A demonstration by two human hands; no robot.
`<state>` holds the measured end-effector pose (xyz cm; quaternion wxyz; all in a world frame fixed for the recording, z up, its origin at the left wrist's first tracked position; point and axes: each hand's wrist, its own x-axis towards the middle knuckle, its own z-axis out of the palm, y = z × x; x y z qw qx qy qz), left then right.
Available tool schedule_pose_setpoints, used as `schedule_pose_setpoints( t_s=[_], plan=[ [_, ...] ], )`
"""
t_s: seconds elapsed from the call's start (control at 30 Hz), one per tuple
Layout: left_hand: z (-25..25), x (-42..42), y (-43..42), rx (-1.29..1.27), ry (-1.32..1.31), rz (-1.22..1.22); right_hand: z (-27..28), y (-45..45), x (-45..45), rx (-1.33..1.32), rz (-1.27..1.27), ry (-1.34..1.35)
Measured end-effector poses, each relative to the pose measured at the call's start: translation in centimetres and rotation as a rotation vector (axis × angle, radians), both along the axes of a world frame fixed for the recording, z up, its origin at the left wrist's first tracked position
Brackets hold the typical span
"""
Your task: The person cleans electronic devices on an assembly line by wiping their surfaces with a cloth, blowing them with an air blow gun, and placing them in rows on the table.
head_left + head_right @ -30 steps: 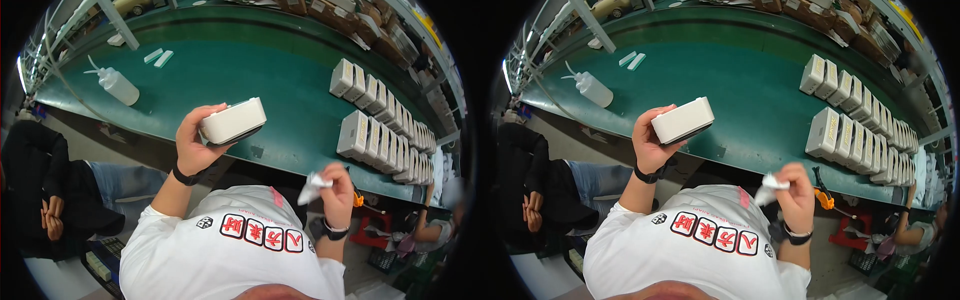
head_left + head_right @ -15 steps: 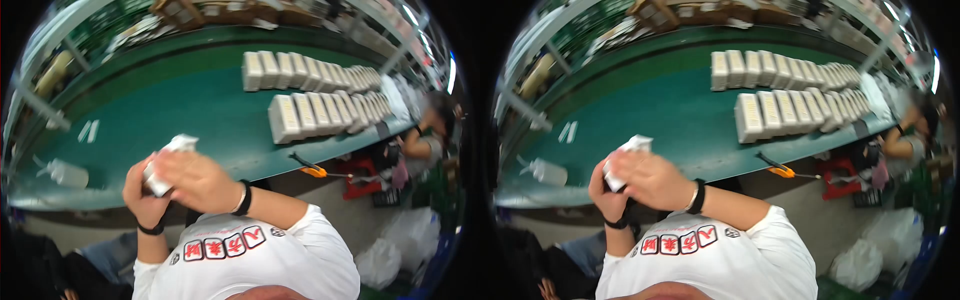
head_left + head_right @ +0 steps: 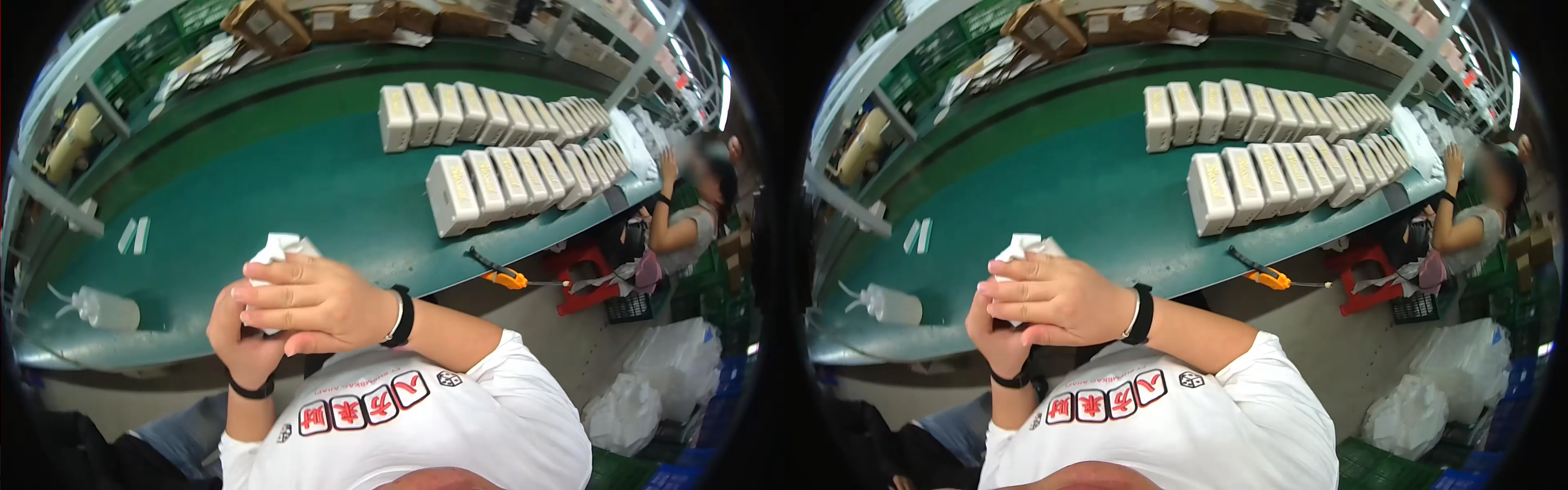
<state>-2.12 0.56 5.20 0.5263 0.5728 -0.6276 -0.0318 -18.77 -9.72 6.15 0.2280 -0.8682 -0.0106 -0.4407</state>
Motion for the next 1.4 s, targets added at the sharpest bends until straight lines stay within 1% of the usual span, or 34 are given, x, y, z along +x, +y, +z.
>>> schedule_pose_setpoints(
  t_s=[0.03,0.07,0.1,0.13,0.17,0.2,0.23,0.27,0.3,0.33,0.37,0.4,0.47,0.5,0.6,0.63,0.73,0.8,0.83,0.97,1.03,1.07,1.13,1.17,1.27,1.3,1.33,1.4],
  plan=[
    [-0.6,0.3,-0.1,-0.031,0.076,-0.062,0.1,-0.2,0.0,-0.011,0.012,0.006],
    [-0.6,0.4,-0.1,-0.040,0.061,-0.052,0.1,-0.5,0.1,-0.020,0.030,0.009],
    [-0.7,0.4,0.0,0.022,0.193,-0.077,0.1,-1.0,0.1,-0.021,-0.017,-0.007],
    [-0.6,0.3,-0.2,0.073,0.323,-0.099,-0.3,-1.6,0.0,0.031,-0.041,-0.009],
    [-0.6,0.1,-0.6,0.102,0.538,-0.162,-0.5,-2.2,-0.7,0.038,-0.091,0.006],
    [-0.7,0.0,-0.9,0.123,0.755,-0.224,-0.9,-2.4,-1.2,0.122,-0.158,-0.003],
    [-1.6,0.5,-1.5,0.146,0.964,-0.289,-1.2,-2.0,-1.7,0.430,-0.184,-0.008],
    [-2.3,0.8,-2.0,0.167,1.076,-0.259,-3.0,-2.8,-2.0,0.537,-0.145,-0.076],
    [-3.1,1.4,-2.6,0.246,1.306,-0.302,-4.8,-2.7,-1.9,0.938,-0.124,-0.216],
    [-3.9,1.8,-3.2,0.319,1.536,-0.354,-4.1,-2.5,-2.4,1.247,-0.158,-0.186],
    [-4.3,2.1,-3.5,0.384,1.708,-0.461,-4.5,-2.8,-2.4,1.269,-0.154,-0.268],
    [-4.6,2.1,-3.6,0.415,1.804,-0.570,-4.8,-3.0,-2.3,1.290,-0.152,-0.352],
    [-4.6,1.5,-3.7,0.490,1.925,-0.529,-4.4,-2.9,-2.0,1.273,-0.200,-0.477],
    [-4.5,1.4,-3.7,0.520,1.972,-0.551,-4.1,-2.9,-2.0,1.265,-0.230,-0.542],
    [-4.2,0.7,-3.9,0.596,2.076,-0.629,-3.6,-3.3,-2.0,1.261,-0.189,-0.620],
    [-4.1,0.5,-3.9,0.608,2.089,-0.651,-3.8,-3.6,-1.9,1.058,-0.223,-0.569],
    [-4.8,0.2,-3.7,0.616,2.142,-0.685,-3.2,-3.8,-1.0,0.597,-0.208,-0.230],
    [-5.2,0.2,-3.5,0.607,2.155,-0.706,-3.2,-2.6,0.3,0.325,-0.185,-0.034],
    [-5.2,0.3,-3.4,0.601,2.149,-0.723,-3.3,-2.5,0.3,0.275,-0.189,-0.018],
    [-5.2,0.3,-2.9,0.624,2.116,-0.758,-3.1,-2.1,0.1,0.182,-0.203,-0.046],
    [-5.2,0.6,-3.0,0.618,2.120,-0.859,-3.1,-2.3,-0.2,0.107,-0.199,-0.038],
    [-5.4,0.6,-3.1,0.581,2.110,-0.799,-3.1,-2.2,-0.3,0.069,-0.200,-0.033],
    [-5.7,0.3,-3.5,0.506,2.091,-0.678,-2.8,-1.3,-0.6,-0.035,-0.078,0.033],
    [-5.5,0.4,-3.4,0.483,2.049,-0.786,-1.8,-0.4,-0.7,0.037,-0.032,0.039],
    [-5.1,0.6,-3.2,0.573,2.047,-0.778,-2.0,0.4,-0.7,0.052,0.101,0.012],
    [-5.5,0.6,-2.9,0.552,2.089,-0.834,-1.7,0.8,-0.8,0.100,0.184,-0.013],
    [-5.0,0.6,-2.7,0.597,2.200,-0.860,-1.4,1.3,-1.0,0.106,0.265,-0.008],
    [-4.6,1.0,-2.9,0.628,2.205,-0.888,-0.6,1.6,-1.5,0.111,0.428,0.002]
  ],
)
